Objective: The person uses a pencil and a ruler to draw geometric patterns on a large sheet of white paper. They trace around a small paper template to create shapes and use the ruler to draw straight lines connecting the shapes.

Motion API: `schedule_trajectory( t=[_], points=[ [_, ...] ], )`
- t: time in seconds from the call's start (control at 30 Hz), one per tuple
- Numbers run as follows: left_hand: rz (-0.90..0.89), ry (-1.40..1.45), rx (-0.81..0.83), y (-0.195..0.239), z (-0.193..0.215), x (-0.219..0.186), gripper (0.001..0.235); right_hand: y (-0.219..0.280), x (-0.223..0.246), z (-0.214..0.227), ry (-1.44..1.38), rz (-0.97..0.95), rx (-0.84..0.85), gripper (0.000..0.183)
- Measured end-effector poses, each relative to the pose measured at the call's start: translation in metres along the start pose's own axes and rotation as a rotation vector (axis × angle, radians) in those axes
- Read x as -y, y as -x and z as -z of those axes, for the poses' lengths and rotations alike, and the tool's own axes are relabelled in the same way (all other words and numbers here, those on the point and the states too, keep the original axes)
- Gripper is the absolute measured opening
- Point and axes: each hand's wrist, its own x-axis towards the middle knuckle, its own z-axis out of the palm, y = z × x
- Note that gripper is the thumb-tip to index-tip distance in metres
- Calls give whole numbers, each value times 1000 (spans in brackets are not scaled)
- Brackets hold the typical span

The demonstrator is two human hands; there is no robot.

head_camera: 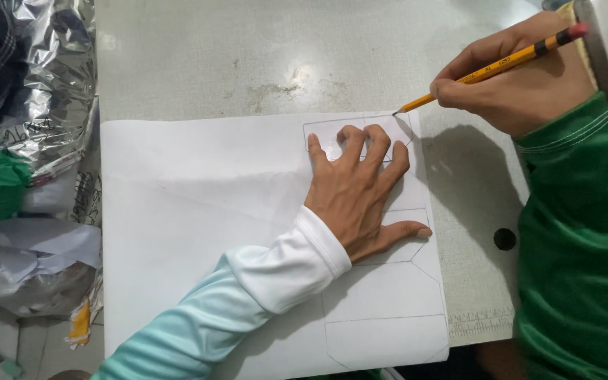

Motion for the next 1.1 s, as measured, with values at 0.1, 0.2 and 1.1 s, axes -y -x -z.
schedule_trajectory(
  t=[0.1,0.2,1.1],
  points=[
    [-4,4,10,0,1,0,110,-2,-8,-3,-7,21,-11,13],
    [-8,16,16,-1,0,0,110,0,-8,1,75,46,2,18],
    [-13,28,12,0,-2,0,110,7,4,9,17,53,-8,16]
  ],
)
